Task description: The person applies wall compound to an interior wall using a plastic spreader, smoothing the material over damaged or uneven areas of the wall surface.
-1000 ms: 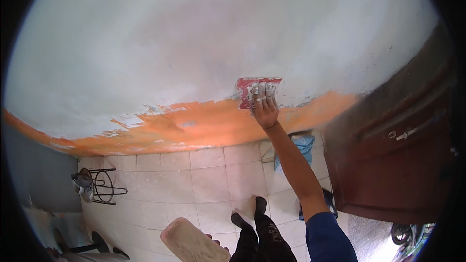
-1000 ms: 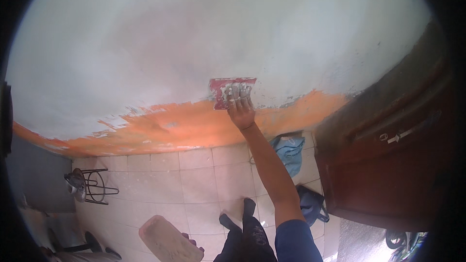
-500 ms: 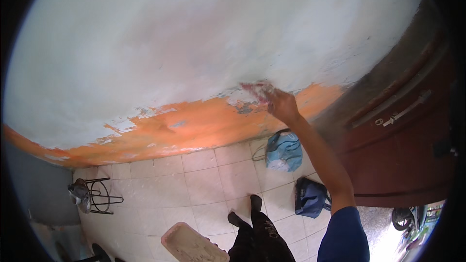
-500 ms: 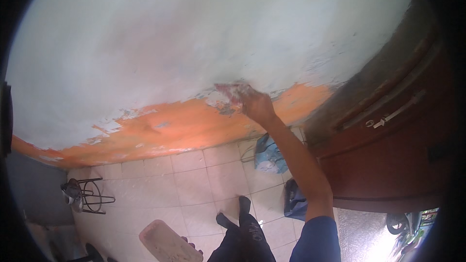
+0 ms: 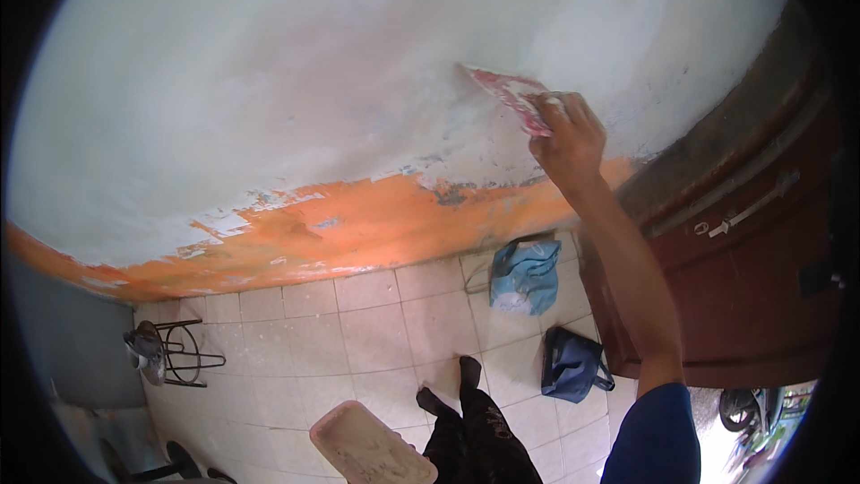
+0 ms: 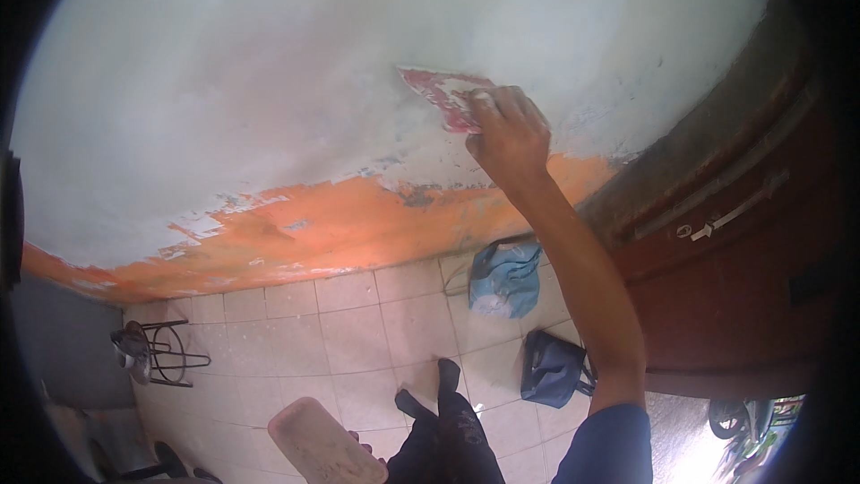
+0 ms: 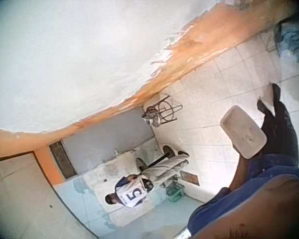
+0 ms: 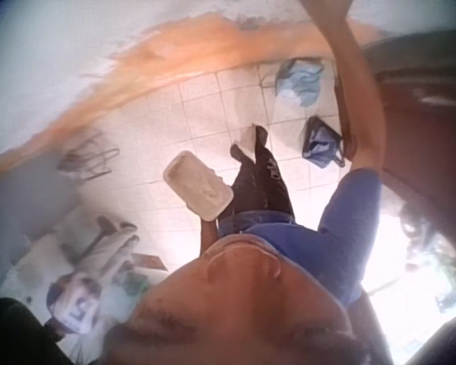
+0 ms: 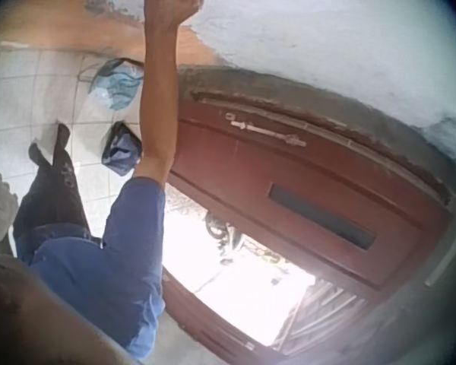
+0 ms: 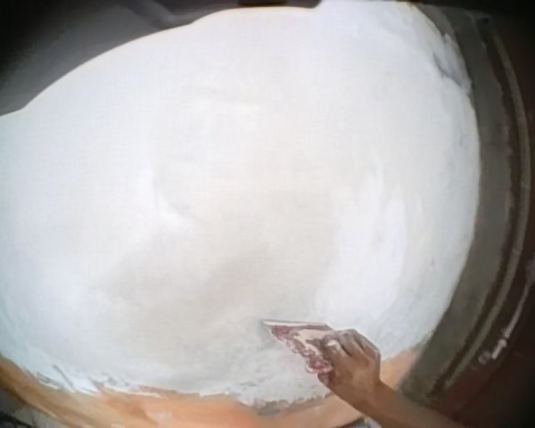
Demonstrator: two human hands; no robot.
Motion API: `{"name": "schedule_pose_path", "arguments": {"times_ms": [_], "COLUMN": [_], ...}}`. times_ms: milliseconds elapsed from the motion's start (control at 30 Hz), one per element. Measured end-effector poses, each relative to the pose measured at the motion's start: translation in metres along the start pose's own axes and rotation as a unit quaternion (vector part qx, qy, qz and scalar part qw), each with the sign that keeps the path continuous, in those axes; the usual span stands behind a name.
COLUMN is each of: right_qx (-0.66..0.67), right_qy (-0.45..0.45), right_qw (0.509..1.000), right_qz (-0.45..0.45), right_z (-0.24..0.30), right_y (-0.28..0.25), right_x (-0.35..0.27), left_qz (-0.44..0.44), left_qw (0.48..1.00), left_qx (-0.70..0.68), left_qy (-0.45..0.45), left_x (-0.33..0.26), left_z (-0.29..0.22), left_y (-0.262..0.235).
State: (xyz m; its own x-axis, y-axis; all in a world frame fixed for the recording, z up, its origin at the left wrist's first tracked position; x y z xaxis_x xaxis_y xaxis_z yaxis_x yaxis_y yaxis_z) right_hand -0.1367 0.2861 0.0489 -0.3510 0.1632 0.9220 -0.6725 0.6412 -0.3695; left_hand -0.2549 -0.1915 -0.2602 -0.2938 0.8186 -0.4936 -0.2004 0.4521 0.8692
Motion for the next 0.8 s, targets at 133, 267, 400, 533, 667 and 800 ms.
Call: {"name": "schedule_pose_path", "arguments": {"times_ms": [133,267,400,533,667,800], "right_qx": [-0.026,-0.035,-0.002,-0.003,-0.014,0.025], "right_qy": [-0.023,-0.023,0.005,0.019,0.004,-0.002], "right_qw": [0.999,0.998,1.0,1.0,1.0,0.995], "right_qz": [-0.039,-0.046,-0.027,-0.022,0.01,0.097], "right_z": [0.016,0.019,0.014,0.013,0.023,0.033], "right_y": [-0.003,0.053,0.09,0.107,0.119,0.132], "right_x": [-0.013,-0.064,-0.084,-0.099,-0.124,-0.193], "left_qz": [-0.002,-0.002,-0.003,-0.011,-0.017,-0.012], "left_qw": [1.0,1.0,1.0,1.0,0.999,0.999], "left_qx": [-0.004,0.002,0.01,0.013,0.012,0.016], "left_qy": [-0.009,-0.017,-0.023,-0.023,-0.026,-0.04], "left_x": [0.007,0.014,0.019,0.024,0.026,0.033], "left_z": [0.006,0.011,0.013,0.012,0.01,0.014], "left_y": [0.003,0.005,0.009,0.012,0.012,0.01]}}
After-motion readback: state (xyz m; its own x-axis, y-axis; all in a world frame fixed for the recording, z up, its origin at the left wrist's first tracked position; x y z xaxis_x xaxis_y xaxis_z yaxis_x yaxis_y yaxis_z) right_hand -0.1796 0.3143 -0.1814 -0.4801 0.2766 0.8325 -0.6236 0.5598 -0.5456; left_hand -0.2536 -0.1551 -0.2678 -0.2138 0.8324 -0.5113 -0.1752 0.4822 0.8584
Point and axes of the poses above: each hand's wrist, its own x-axis towards the middle knuckle, its own y-axis out of the palm, z = x × y, the point moved 8 cm from there along x, towards the middle knuckle, and after that the axes turned 1 degree about -x, right-handed, at the moved point
